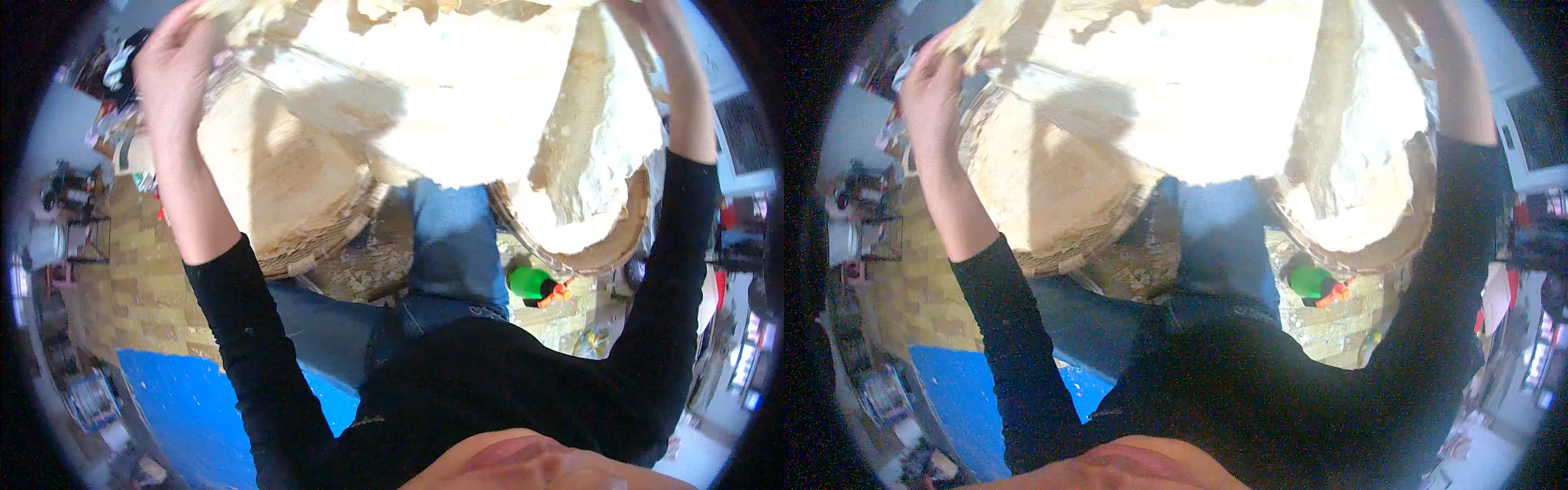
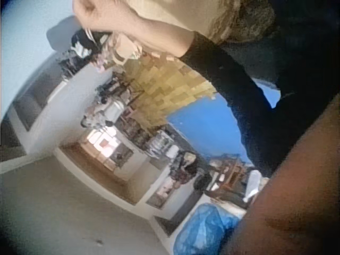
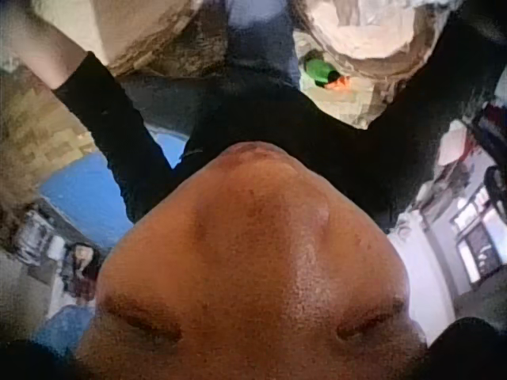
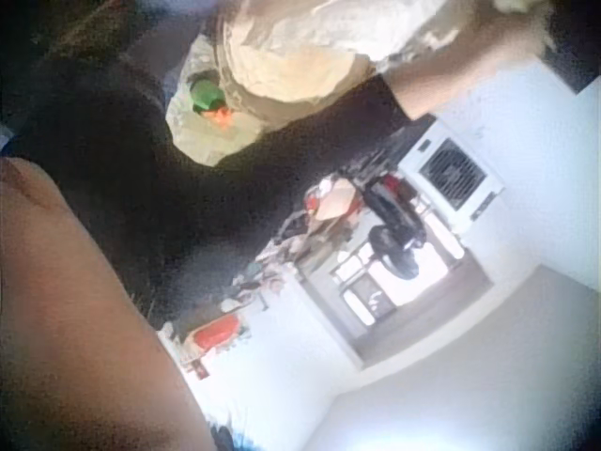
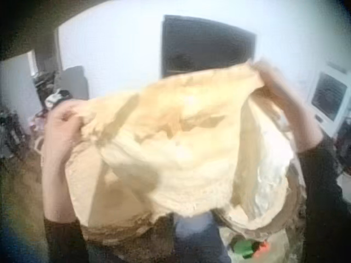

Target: The person sits on the floor and uses both hands to peel apart thin, flexible dough sheets from a large woven basket. They repeatedly lift, separate, and transfer the sheets to a second basket, continuing the process throughout the clip.

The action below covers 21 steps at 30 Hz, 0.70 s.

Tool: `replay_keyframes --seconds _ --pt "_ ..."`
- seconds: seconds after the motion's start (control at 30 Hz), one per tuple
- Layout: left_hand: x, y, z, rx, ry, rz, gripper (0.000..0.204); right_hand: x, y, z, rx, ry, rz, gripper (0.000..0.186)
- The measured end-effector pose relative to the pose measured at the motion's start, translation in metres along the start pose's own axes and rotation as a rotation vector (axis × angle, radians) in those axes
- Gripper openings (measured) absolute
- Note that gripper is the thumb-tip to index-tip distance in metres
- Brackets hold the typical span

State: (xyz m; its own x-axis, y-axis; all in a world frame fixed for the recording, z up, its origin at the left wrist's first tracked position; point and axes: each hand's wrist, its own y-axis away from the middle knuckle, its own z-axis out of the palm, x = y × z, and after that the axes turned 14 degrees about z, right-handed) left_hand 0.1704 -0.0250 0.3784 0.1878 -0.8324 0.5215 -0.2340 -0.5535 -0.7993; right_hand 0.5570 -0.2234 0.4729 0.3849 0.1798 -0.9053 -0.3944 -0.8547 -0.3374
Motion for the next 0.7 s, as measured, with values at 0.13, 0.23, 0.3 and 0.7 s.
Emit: replay_keyframes --seconds 0.13,0.23,0.3,0.7 --pt "0.031 -0.010 0.136 -0.286 0.264 -0.146 0.028 0.072 0.024 -0.086 0.135 0.188 0.413 0.034" --pt "0.083 -0.017 0.212 -0.270 0.138 0.061 0.019 0.141 -0.036 -0.162 0.271 -0.087 0.584 0.032" --pt "0.117 -0.014 0.249 -0.281 0.237 0.008 0.019 0.178 -0.044 -0.240 0.147 -0.230 0.543 0.028" --pt "0.113 0.195 0.457 -0.730 0.208 0.200 0.021 0.451 0.118 -0.392 0.519 0.364 0.739 0.040"
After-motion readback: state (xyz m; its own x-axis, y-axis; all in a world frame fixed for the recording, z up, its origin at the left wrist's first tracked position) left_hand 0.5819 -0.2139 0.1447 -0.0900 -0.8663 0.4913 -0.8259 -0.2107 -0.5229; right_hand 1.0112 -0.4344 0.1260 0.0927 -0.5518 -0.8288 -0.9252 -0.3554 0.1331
